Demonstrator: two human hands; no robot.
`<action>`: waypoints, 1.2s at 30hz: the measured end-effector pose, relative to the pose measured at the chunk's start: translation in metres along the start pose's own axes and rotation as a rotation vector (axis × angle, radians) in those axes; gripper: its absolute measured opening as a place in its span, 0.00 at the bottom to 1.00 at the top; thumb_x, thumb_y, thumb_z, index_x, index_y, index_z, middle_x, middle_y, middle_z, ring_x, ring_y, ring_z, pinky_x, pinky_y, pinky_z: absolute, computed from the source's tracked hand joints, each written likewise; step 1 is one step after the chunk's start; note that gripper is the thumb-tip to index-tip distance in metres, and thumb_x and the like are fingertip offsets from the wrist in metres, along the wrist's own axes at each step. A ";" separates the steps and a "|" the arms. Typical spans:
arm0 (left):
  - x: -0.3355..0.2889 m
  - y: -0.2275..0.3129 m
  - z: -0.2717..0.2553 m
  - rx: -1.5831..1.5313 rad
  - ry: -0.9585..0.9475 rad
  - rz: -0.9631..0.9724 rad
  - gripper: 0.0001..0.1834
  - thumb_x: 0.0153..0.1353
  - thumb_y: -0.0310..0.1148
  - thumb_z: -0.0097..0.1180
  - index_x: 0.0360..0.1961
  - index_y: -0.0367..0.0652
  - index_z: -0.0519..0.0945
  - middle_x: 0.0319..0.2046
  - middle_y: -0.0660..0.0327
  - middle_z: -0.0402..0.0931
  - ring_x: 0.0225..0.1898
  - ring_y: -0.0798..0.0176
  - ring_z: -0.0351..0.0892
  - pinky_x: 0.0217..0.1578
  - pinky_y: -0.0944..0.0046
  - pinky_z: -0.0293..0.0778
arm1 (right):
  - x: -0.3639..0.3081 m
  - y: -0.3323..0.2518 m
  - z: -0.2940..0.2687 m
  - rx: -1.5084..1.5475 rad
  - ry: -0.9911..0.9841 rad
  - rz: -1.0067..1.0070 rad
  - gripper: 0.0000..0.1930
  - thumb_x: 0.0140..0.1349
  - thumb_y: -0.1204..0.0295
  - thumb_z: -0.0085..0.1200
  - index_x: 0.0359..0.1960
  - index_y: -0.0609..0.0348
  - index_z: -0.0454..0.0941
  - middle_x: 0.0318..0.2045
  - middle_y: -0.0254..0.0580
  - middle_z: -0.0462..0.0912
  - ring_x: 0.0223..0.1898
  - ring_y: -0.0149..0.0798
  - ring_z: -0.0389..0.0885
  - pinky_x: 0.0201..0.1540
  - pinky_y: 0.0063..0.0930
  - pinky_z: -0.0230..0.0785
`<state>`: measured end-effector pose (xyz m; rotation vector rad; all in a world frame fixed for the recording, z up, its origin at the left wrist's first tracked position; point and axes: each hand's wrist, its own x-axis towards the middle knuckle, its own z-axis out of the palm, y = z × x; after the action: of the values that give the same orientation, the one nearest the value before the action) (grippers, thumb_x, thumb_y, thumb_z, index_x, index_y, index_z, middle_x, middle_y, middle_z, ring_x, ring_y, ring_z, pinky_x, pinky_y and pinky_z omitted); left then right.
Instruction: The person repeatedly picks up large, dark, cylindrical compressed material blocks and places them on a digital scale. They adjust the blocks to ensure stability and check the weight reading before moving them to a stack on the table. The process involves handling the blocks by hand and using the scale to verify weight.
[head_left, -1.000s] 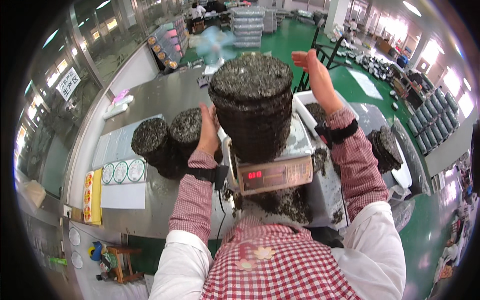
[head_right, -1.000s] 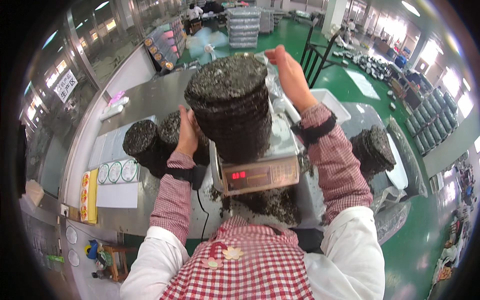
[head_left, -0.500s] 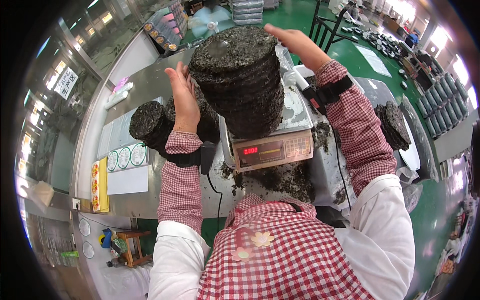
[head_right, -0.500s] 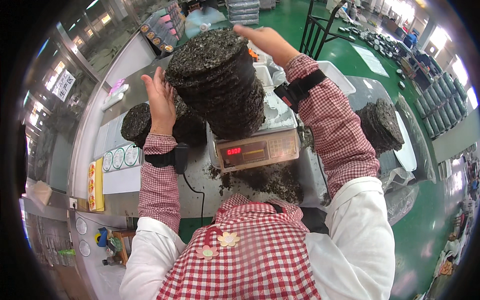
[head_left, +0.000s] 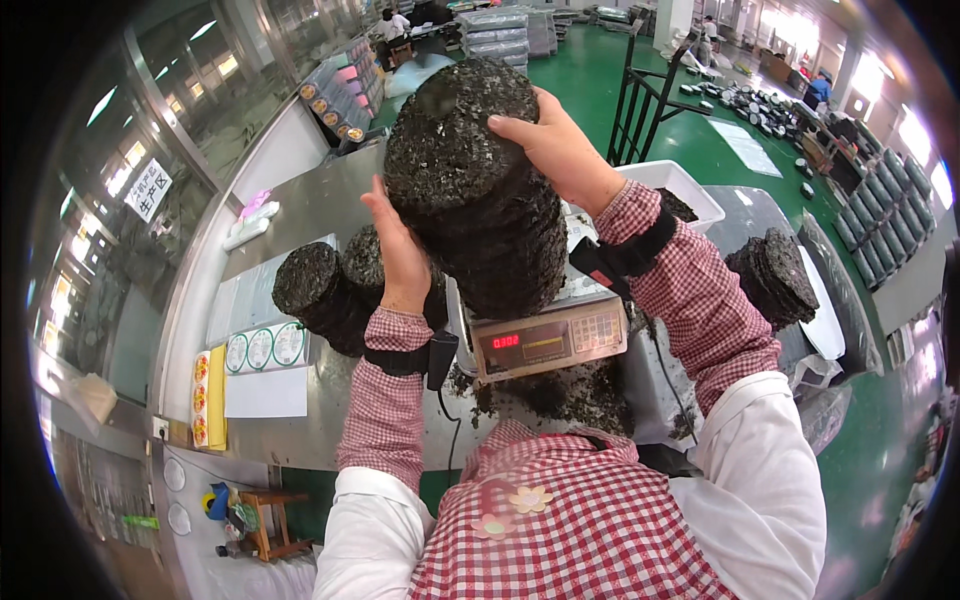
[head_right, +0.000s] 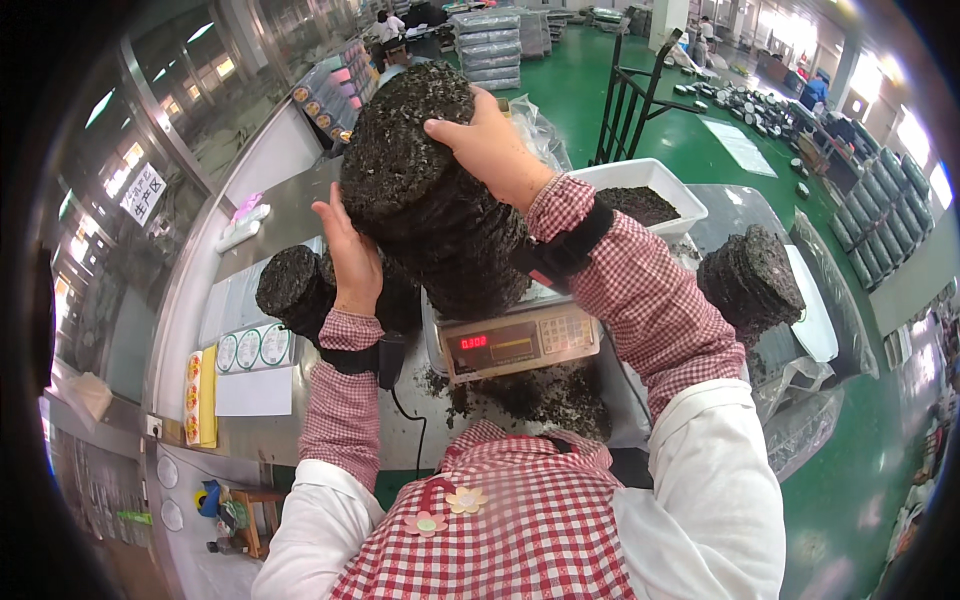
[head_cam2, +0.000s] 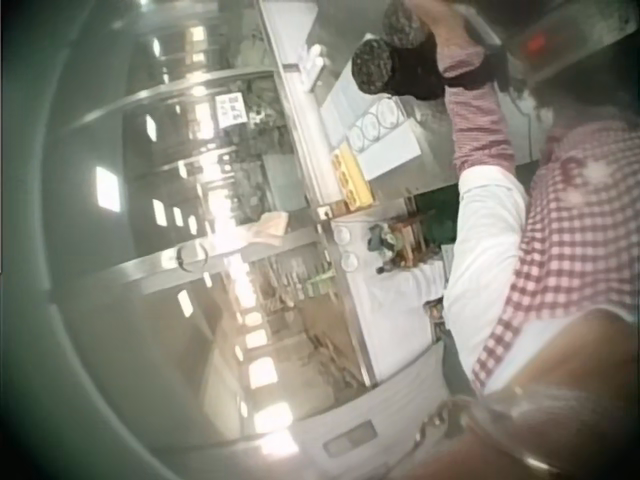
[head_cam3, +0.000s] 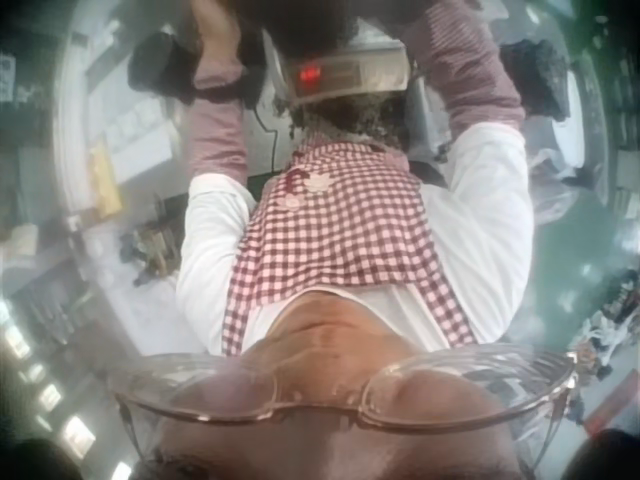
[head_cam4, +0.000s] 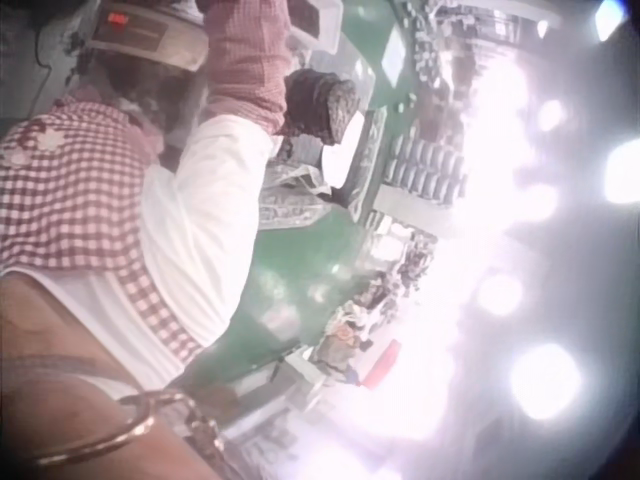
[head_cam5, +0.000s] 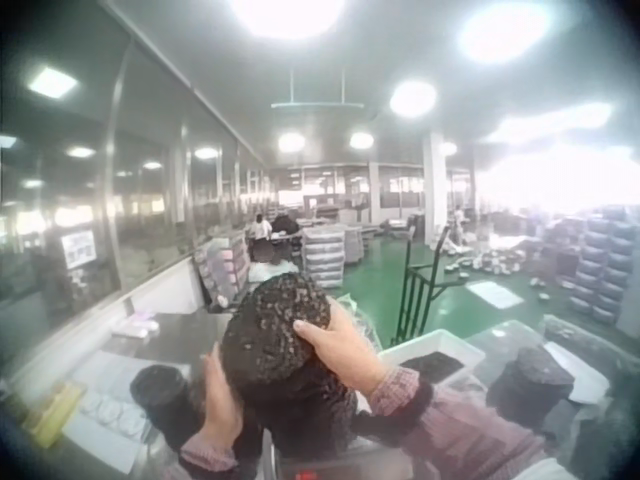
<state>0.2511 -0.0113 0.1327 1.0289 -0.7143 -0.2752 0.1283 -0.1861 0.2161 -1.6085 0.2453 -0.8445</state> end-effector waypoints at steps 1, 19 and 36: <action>0.001 0.000 -0.001 -0.008 0.017 0.019 0.51 0.67 0.72 0.23 0.76 0.41 0.40 0.76 0.51 0.41 0.76 0.54 0.42 0.72 0.56 0.39 | 0.001 -0.004 -0.004 0.120 0.060 0.020 0.33 0.63 0.70 0.60 0.64 0.72 0.58 0.53 0.51 0.77 0.48 0.39 0.80 0.55 0.32 0.73; -0.022 -0.070 -0.152 0.273 0.088 -0.149 0.52 0.67 0.72 0.22 0.75 0.37 0.41 0.76 0.45 0.39 0.77 0.49 0.36 0.73 0.49 0.30 | -0.443 0.216 -0.272 0.225 1.089 0.405 0.19 0.61 0.74 0.54 0.54 0.63 0.73 0.48 0.41 0.80 0.48 0.41 0.79 0.53 0.36 0.73; -0.022 -0.031 -0.077 -0.027 0.088 -0.165 0.49 0.68 0.70 0.20 0.75 0.39 0.48 0.76 0.49 0.44 0.77 0.53 0.40 0.73 0.50 0.32 | -0.312 0.101 -0.191 -0.188 0.963 0.053 0.18 0.68 0.77 0.51 0.58 0.69 0.74 0.53 0.42 0.80 0.53 0.35 0.76 0.60 0.29 0.65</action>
<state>0.2885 0.0372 0.0726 1.0689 -0.5458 -0.3790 -0.1852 -0.1721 0.0023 -1.2383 1.0606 -1.5416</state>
